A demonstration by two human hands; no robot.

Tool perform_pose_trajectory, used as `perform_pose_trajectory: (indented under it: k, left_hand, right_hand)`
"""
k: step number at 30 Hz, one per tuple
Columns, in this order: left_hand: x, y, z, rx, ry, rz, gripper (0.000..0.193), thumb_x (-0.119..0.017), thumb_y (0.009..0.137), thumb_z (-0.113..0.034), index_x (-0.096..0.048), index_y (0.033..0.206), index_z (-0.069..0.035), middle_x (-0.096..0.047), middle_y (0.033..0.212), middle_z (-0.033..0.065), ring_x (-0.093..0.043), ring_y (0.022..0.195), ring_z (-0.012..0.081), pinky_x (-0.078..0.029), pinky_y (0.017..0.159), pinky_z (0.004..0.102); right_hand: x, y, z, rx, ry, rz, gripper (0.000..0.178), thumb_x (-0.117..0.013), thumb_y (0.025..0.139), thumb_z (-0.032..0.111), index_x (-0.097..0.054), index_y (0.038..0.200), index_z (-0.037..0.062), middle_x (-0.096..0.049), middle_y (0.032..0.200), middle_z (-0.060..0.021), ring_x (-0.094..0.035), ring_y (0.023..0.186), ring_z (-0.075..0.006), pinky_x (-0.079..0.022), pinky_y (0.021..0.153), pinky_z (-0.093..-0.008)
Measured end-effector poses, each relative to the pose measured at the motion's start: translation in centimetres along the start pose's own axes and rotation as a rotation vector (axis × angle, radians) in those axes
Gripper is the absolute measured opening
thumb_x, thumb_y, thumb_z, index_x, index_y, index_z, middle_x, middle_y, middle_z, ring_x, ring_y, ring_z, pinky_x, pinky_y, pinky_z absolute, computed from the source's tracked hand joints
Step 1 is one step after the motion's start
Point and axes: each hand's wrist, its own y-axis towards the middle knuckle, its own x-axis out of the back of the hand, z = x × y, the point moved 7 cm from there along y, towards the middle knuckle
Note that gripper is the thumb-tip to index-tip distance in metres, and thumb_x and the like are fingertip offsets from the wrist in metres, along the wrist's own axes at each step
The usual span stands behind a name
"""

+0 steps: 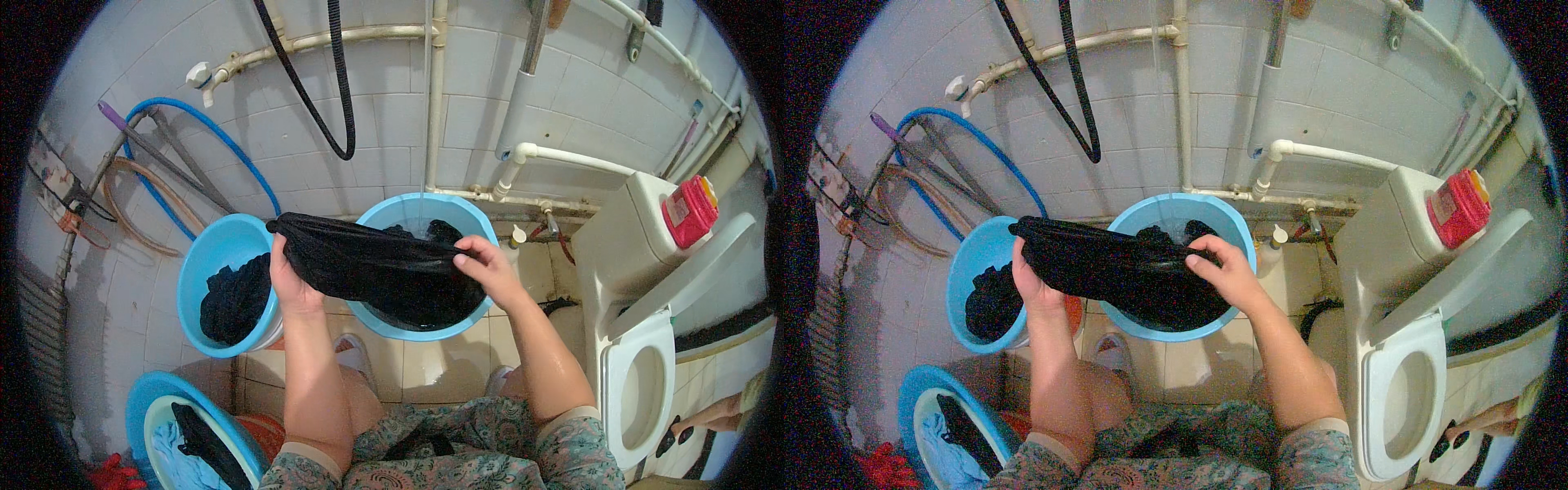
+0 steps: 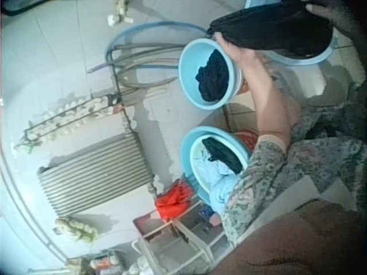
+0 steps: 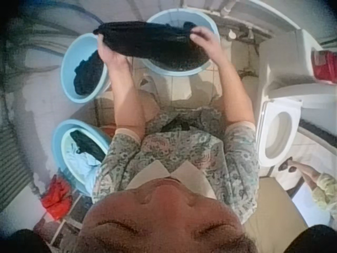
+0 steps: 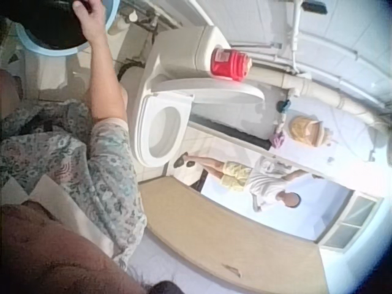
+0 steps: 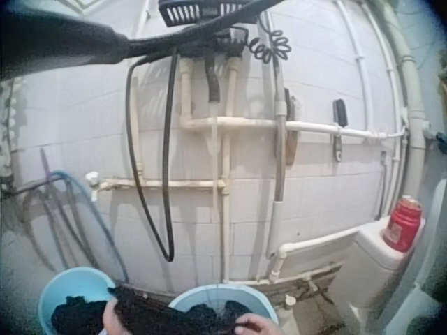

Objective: The person is sitting on the floor in a bathroom, hand-washing dark-colored clothes. They repeatedly submerge the clothes in a blue basin, scrub them by hand, and wring them out. The person also refills the basin with water from a wall-mounted tap and pours out the dirty water into the toilet.

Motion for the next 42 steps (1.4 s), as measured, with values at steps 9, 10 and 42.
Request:
perform_pose_trajectory:
  k: [9, 10, 42]
  left_hand:
    - [0.2, 0.4, 1.4, 0.043, -0.013, 0.002, 0.029, -0.044, 0.089, -0.024, -0.059, 0.099, -0.002, -0.062, 0.101, 0.0123, -0.059, 0.093, 0.0263, -0.046, 0.085, 0.0407]
    - [0.2, 0.4, 1.4, 0.029, -0.008, -0.012, 0.029, -0.044, 0.089, -0.024, -0.059, 0.099, -0.002, -0.062, 0.101, 0.0123, -0.059, 0.093, 0.0264, -0.046, 0.085, 0.0408]
    - [0.5, 0.6, 3.5, 0.176, 0.024, 0.05, 0.021, -0.045, 0.089, -0.019, -0.056, 0.097, -0.003, -0.06, 0.099, 0.0126, -0.059, 0.091, 0.0249, -0.047, 0.082, 0.0392]
  right_hand:
    - [3.3, -0.9, 6.4, 0.391, -0.176, -0.27, 0.017, -0.064, 0.069, 0.004, -0.051, 0.08, 0.005, -0.048, 0.074, 0.0007, -0.046, 0.071, -0.009, -0.039, 0.069, -0.022]
    - [3.1, -1.7, 8.1, 0.466, -0.281, -0.281, 0.017, -0.062, 0.068, 0.0, -0.049, 0.076, 0.0058, -0.044, 0.071, 0.0018, -0.043, 0.064, -0.0089, -0.038, 0.064, -0.0221]
    - [-1.6, -0.1, -0.4, -0.052, -0.086, 0.17, 0.021, -0.066, 0.079, 0.019, -0.056, 0.09, 0.0035, -0.054, 0.08, 0.0006, -0.049, 0.077, -0.0087, -0.042, 0.072, -0.0247]
